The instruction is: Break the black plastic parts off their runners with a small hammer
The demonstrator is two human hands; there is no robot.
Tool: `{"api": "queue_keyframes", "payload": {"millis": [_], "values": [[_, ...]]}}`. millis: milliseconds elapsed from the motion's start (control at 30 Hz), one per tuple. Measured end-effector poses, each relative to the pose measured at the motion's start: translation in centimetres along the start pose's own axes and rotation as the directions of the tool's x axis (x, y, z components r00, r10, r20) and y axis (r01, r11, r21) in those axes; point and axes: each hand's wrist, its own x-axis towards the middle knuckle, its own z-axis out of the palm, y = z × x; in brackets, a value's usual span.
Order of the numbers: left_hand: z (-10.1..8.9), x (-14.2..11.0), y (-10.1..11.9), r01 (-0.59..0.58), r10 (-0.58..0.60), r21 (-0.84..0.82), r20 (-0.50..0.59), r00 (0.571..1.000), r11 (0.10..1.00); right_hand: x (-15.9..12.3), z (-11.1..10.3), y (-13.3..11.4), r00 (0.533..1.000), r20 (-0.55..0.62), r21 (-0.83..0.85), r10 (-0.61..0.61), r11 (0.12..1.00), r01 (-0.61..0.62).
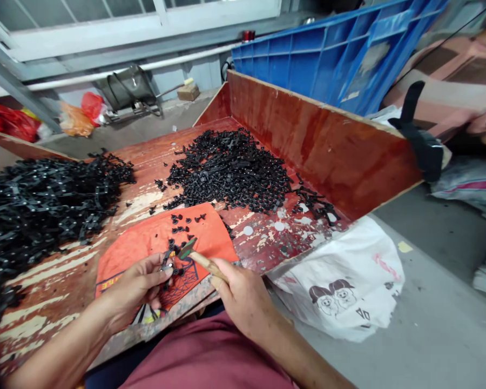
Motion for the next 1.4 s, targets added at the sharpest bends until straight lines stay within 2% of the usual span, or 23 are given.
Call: {"api": "queue_keyframes", "payload": {"millis": [167, 300, 433, 533, 667, 767, 833, 900, 1000, 1167, 1300, 1400], "values": [[0.3, 0.0, 0.2, 0.006, -0.005, 0.037, -0.024, 1.000, 0.999, -0.3, 0.0, -0.1, 0.995, -0.015, -0.043, -0.101, 0.994, 0.100], [0.3, -0.2, 0.3, 0.025, -0.025, 0.004, -0.003, 1.000, 1.000, -0.3, 0.4, 0.1, 0.981, -0.004, -0.195, -0.194, 0.962, 0.189], [0.0, -0.3, 0.5, 0.039, -0.038, -0.035, 0.028, 0.999, 0.999, -0.1, 0.4, 0.4, 0.986, 0.048, -0.389, -0.157, 0.907, 0.164], [-0.1, -0.3, 0.4, 0.049, -0.048, -0.042, 0.026, 0.999, 0.998, -0.3, -0.4, 0.2, 0.985, 0.041, -0.347, -0.170, 0.922, 0.174], [0.1, -0.3, 0.6, 0.048, -0.049, -0.017, -0.004, 0.999, 0.999, -0.7, -1.3, -0.6, 0.969, -0.058, -0.244, -0.239, 0.945, 0.218], [0.3, -0.3, 1.1, 0.061, -0.061, -0.002, 0.000, 0.998, 0.998, -0.8, -0.9, -1.0, 0.966, 0.014, -0.291, -0.259, 0.923, 0.252], [0.3, -0.4, 1.4, 0.070, -0.070, 0.003, 0.006, 0.998, 0.998, -0.8, -0.6, -1.0, 0.973, 0.063, -0.332, -0.223, 0.915, 0.231], [0.3, -0.4, 1.7, 0.073, -0.073, -0.002, 0.002, 0.997, 0.997, -0.7, -0.5, -0.9, 0.979, 0.040, -0.332, -0.201, 0.921, 0.203], [0.3, -0.3, 1.6, 0.082, -0.082, -0.021, -0.001, 0.997, 0.996, -0.7, -0.6, -0.8, 0.972, -0.055, -0.283, -0.230, 0.937, 0.206], [0.1, 0.0, 0.6, 0.042, -0.042, -0.024, 0.011, 0.999, 0.999, -0.7, -0.5, -0.9, 0.984, 0.044, -0.296, -0.171, 0.939, 0.176], [0.0, 0.0, 0.2, 0.016, -0.015, -0.033, 0.019, 1.000, 0.999, -1.0, -0.4, -1.0, 0.976, -0.029, -0.210, -0.216, 0.956, 0.205], [0.1, 0.0, 0.1, 0.015, -0.015, -0.004, -0.008, 1.000, 1.000, -1.0, 0.0, -1.0, 0.982, 0.037, -0.301, -0.183, 0.935, 0.185]]}}
